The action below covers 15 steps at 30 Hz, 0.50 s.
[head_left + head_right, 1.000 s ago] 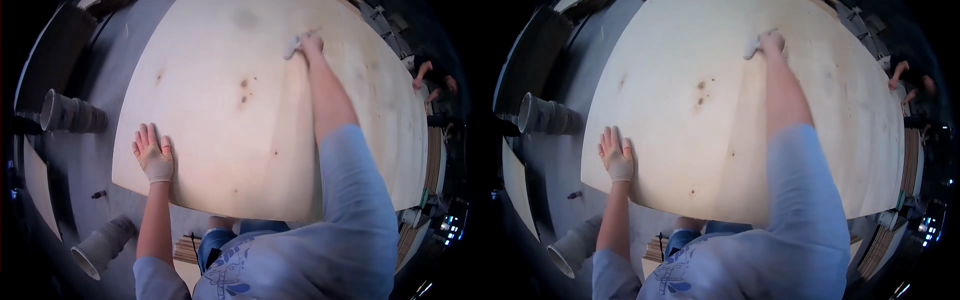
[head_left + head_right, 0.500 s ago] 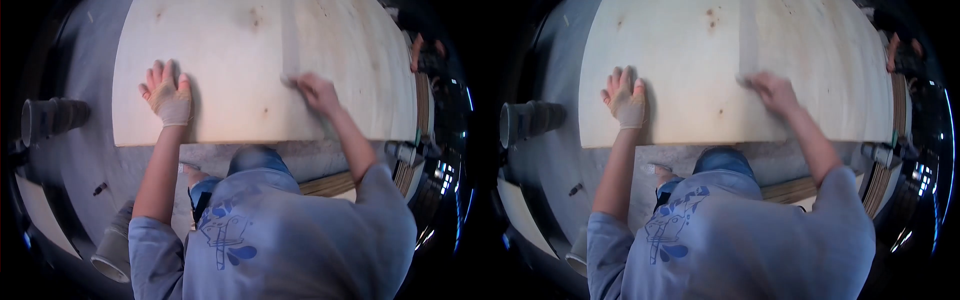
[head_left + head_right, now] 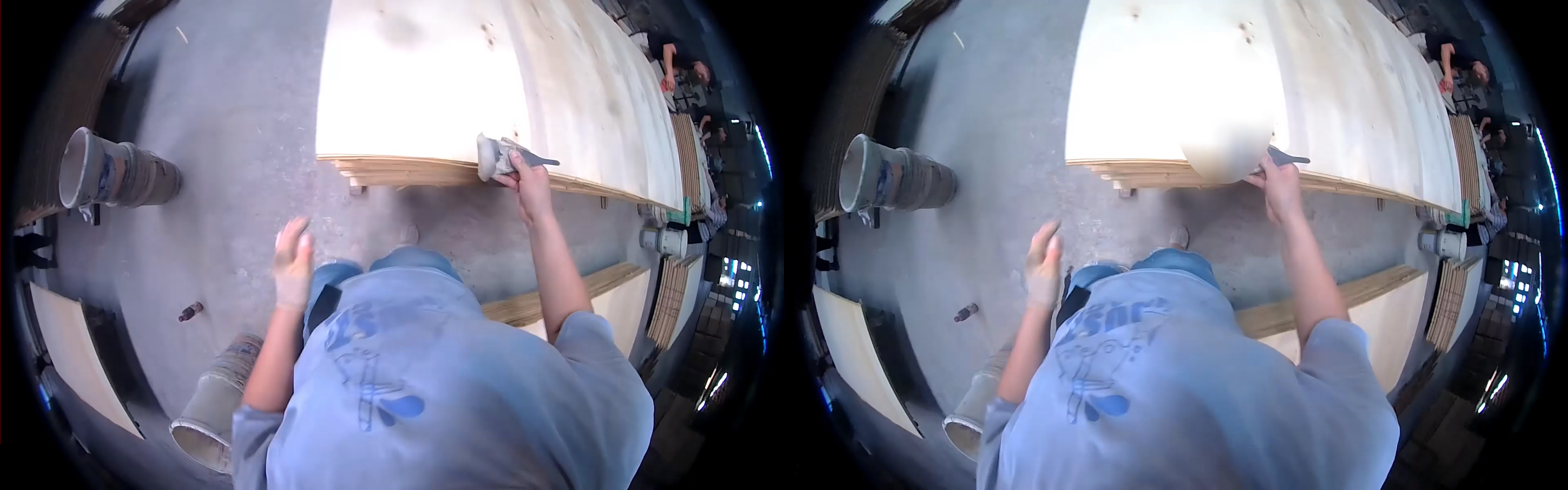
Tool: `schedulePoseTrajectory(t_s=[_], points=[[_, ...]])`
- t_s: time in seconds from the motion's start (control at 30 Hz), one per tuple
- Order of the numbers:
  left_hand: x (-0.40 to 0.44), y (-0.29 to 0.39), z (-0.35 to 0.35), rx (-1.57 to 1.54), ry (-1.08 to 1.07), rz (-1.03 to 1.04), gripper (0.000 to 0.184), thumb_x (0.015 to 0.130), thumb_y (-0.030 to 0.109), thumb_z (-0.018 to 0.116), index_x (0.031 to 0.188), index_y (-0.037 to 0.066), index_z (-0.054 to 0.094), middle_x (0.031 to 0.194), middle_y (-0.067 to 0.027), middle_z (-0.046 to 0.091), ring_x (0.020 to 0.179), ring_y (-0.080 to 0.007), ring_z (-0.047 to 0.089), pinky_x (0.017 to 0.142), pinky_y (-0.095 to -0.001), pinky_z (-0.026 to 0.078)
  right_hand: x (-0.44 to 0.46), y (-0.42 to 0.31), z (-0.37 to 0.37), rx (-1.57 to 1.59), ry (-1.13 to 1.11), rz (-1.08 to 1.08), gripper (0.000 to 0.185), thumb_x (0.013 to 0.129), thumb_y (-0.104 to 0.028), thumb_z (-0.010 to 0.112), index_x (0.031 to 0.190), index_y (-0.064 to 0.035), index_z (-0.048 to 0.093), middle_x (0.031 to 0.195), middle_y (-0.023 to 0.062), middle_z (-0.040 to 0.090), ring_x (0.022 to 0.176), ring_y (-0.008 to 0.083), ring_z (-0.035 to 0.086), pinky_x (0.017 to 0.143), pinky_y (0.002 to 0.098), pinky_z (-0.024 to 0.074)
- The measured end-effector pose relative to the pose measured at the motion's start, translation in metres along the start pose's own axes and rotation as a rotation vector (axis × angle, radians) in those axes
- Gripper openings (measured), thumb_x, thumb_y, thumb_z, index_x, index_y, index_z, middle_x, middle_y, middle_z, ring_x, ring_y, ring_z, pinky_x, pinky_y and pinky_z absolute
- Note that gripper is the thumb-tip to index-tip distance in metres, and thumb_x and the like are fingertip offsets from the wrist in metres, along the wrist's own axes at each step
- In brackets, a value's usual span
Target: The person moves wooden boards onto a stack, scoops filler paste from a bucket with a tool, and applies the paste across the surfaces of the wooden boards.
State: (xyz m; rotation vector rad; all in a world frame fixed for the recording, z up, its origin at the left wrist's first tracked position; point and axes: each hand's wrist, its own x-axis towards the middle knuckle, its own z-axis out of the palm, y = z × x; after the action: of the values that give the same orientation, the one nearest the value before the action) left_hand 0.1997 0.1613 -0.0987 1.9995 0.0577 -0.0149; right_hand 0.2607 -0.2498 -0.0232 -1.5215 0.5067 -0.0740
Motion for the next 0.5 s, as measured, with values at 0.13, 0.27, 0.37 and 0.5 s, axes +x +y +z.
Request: schedulePoseTrajectory(t_s=[0.13,0.27,0.37,0.5], points=[[-0.040,-0.042,-0.084,-0.301,0.238,-0.333,0.031,0.092,0.018,0.052,0.118,0.003,0.057,0.119,-0.0090,0.058,0.117,-0.0222,0.050,0.100,-0.0344,0.037,-0.012,-0.020,0.104,0.441,-0.077,0.014,0.028,0.093,-0.014,0.046,0.115,0.0032,0.051,0.109,0.0142,0.059,0.096,0.0235,0.061,0.077,0.0384,0.0557],[-0.072,-0.065,-0.134,-0.076,0.337,-0.358,0.035,0.092,0.028,0.051,0.120,0.009,0.057,0.119,-0.0095,0.058,0.114,-0.0229,0.052,0.097,-0.0329,0.039,-0.042,-0.038,0.247,0.614,-0.594,0.109,0.035,0.096,-0.023,0.040,0.120,0.0006,0.048,0.117,0.0115,0.057,0.106,0.0252,0.056,0.093,0.0478,0.0449],[-0.109,-0.076,-0.141,-0.058,0.435,-0.466,0.037,0.093,0.037,0.042,0.117,0.013,0.058,0.119,-0.0131,0.057,0.112,-0.0298,0.052,0.096,-0.0377,0.039,-0.088,-0.038,0.359,0.539,-1.032,0.280,0.040,0.095,-0.023,0.039,0.124,0.0034,0.045,0.127,0.0175,0.051,0.119,0.0304,0.048,0.101,0.0532,0.0373],[-0.156,-0.064,-0.155,-0.270,0.529,-0.661,0.041,0.093,0.036,0.044,0.123,0.011,0.054,0.127,-0.0133,0.052,0.120,-0.0240,0.047,0.100,-0.0330,0.035,-0.154,-0.050,0.496,0.447,-1.522,0.384,0.040,0.095,-0.020,0.041,0.127,0.0040,0.044,0.134,0.0169,0.045,0.124,0.0325,0.042,0.103,0.0546,0.0347]])
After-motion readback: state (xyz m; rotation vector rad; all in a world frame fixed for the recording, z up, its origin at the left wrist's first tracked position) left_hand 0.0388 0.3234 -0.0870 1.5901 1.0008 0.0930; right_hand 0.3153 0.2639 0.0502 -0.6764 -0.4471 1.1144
